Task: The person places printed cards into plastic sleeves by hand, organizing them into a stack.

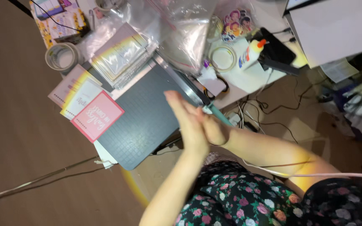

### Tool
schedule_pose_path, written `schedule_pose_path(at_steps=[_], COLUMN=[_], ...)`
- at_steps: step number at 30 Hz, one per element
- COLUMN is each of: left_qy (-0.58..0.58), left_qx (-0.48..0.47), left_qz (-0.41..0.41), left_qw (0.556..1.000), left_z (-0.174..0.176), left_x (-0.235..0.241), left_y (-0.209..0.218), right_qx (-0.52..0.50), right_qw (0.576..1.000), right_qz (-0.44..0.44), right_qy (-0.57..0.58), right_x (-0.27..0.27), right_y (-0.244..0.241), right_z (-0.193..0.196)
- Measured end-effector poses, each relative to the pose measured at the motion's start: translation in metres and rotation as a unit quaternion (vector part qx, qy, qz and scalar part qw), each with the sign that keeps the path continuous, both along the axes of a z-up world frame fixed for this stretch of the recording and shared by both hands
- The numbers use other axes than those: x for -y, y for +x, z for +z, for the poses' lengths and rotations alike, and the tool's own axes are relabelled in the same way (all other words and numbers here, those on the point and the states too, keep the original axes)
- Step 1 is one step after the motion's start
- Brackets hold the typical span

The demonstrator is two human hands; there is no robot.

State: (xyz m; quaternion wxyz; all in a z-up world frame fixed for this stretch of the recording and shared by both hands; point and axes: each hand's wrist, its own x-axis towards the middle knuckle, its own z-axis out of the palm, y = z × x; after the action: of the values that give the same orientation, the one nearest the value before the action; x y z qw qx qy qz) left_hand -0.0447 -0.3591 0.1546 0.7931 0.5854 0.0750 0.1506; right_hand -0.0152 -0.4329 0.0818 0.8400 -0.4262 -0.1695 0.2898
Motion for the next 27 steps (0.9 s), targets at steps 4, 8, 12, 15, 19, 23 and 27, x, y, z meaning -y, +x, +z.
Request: schedule_pose_path(at_steps=[4,8,12,15,19,23,27], left_qy=[0.368,0.579,0.554,0.598,0.647,0.672,0.622], left_qx=[0.117,0.089,-0.154,-0.130,-0.151,-0.143,-0.110], left_qz=[-0.018,0.040,0.124,0.131,0.142,0.072,0.115], left_qw=[0.922,0.810,0.809,0.780,0.734,0.723,0.767], left_z=[-0.065,-0.079,-0.089,-0.101,-0.121,-0.128,-0.133], left_x=[-0.029,-0.080,-0.136,-0.138,-0.131,-0.118,-0.129], left_y=[0.033,0.085,0.098,0.110,0.130,0.138,0.147], right_qx=[-0.029,-0.052,0.117,0.152,0.010,-0.094,-0.026], right_qw=[0.999,0.997,0.935,0.820,0.758,0.801,0.804], right_qz=[-0.022,-0.051,-0.196,-0.361,-0.407,-0.359,-0.350], right_qy=[0.009,-0.013,-0.272,-0.417,-0.509,-0.470,-0.480], right_x=[-0.002,0.015,0.022,0.038,0.033,0.029,0.028], right_y=[0.020,0.053,0.106,0.172,0.223,0.238,0.247], right_z=[0.019,0.036,0.063,-0.006,-0.057,-0.078,-0.089])
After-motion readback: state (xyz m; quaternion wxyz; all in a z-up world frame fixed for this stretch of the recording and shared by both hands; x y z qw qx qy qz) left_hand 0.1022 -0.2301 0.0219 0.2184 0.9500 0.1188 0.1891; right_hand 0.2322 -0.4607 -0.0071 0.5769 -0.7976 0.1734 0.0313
